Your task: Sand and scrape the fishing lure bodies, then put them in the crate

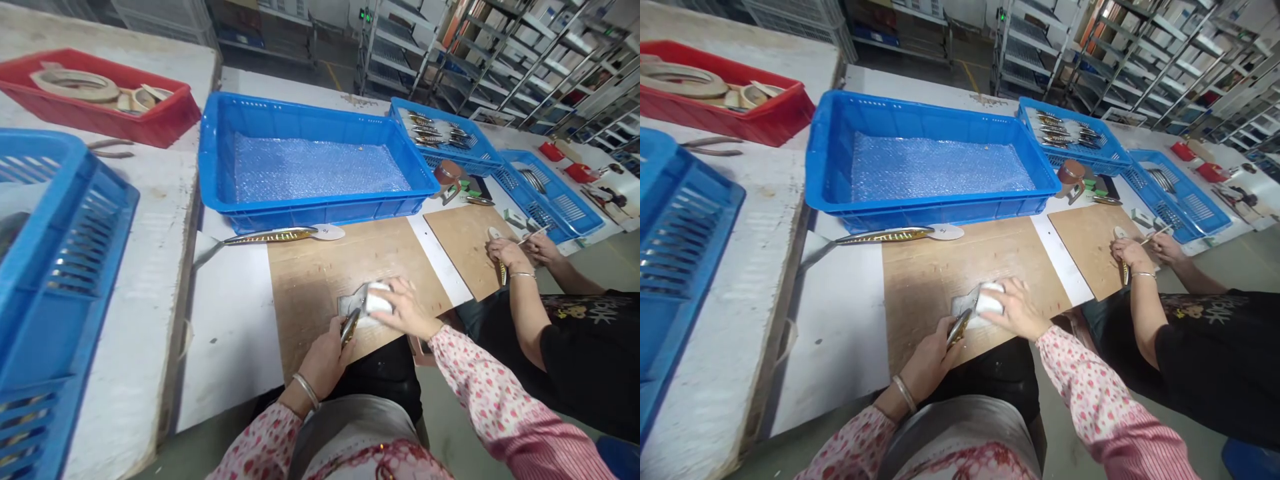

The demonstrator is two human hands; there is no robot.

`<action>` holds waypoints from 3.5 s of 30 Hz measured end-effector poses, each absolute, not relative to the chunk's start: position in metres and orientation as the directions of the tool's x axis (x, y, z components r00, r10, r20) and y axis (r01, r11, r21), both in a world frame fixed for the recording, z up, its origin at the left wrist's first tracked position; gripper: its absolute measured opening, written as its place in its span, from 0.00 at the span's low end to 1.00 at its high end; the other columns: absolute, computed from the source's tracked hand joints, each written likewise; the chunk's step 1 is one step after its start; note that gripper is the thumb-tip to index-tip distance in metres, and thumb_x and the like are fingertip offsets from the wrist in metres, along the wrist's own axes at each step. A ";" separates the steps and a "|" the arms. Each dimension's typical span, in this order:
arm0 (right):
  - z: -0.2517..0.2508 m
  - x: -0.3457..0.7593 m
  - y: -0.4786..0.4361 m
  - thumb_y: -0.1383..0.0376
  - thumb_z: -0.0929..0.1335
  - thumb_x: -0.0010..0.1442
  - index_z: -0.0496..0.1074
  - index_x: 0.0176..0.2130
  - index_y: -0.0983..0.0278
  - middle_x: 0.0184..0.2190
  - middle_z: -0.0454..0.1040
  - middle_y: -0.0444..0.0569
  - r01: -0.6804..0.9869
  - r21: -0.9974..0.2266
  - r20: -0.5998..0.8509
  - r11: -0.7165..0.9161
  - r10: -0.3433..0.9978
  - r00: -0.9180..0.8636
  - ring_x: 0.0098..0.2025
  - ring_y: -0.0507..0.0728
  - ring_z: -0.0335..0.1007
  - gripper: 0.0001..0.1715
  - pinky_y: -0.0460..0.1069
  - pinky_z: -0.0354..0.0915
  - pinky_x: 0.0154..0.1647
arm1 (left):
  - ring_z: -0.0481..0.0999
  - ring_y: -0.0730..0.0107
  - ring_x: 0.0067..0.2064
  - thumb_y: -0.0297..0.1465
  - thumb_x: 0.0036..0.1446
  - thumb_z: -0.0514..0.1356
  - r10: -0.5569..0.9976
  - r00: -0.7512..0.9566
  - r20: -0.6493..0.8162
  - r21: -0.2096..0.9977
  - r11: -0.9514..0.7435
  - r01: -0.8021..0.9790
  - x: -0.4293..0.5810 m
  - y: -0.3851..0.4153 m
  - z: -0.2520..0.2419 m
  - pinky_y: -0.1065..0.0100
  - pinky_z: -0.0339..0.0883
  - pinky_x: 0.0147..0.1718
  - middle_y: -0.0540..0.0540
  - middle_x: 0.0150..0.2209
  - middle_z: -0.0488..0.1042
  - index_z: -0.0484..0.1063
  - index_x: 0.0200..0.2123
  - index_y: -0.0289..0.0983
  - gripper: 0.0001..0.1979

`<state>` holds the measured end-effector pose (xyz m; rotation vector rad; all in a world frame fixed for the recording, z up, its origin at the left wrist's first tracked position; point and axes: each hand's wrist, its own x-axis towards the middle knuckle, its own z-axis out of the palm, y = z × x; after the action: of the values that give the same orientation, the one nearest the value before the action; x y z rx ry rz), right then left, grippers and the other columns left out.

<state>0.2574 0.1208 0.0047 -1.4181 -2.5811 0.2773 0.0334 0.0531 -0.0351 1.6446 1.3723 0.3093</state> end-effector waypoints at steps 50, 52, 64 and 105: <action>-0.027 0.243 0.150 0.53 0.79 0.53 0.74 0.51 0.53 0.52 0.65 0.49 0.780 -0.294 0.254 0.552 0.832 -0.493 0.51 0.65 0.57 0.28 0.57 0.54 0.50 | 0.77 0.58 0.38 0.29 0.61 0.49 0.843 0.440 -0.310 0.216 -0.389 0.896 0.002 0.098 -0.023 0.62 0.67 0.33 0.40 0.41 0.73 0.64 0.48 0.36 0.13; -0.025 0.228 0.151 0.52 0.80 0.52 0.72 0.53 0.51 0.53 0.64 0.48 0.726 -0.295 0.234 0.621 0.784 -0.575 0.52 0.65 0.57 0.31 0.56 0.54 0.50 | 0.77 0.58 0.38 0.29 0.61 0.49 0.850 0.428 -0.306 0.204 -0.381 0.902 0.001 0.097 -0.023 0.63 0.67 0.32 0.40 0.41 0.73 0.64 0.48 0.36 0.13; -0.025 0.218 0.149 0.54 0.81 0.51 0.73 0.52 0.51 0.52 0.65 0.48 0.732 -0.292 0.247 0.616 0.788 -0.564 0.52 0.65 0.57 0.32 0.56 0.55 0.50 | 0.76 0.61 0.36 0.30 0.62 0.48 0.875 0.408 -0.263 0.215 -0.359 0.908 0.003 0.093 -0.032 0.64 0.67 0.33 0.40 0.39 0.73 0.65 0.46 0.36 0.12; -0.069 0.253 0.116 0.34 0.48 0.64 0.76 0.49 0.59 0.41 0.69 0.57 0.955 -0.203 0.366 0.217 0.921 -0.131 0.43 0.70 0.62 0.46 0.59 0.58 0.37 | 0.75 0.57 0.39 0.30 0.51 0.55 0.902 0.319 -0.292 0.240 -0.254 0.937 0.041 0.054 0.009 0.63 0.71 0.32 0.37 0.42 0.72 0.52 0.60 0.29 0.33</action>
<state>0.2528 0.1157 -0.0693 -1.7357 -2.0874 -0.1106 0.0410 0.0537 0.0093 2.2252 1.6381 -0.1336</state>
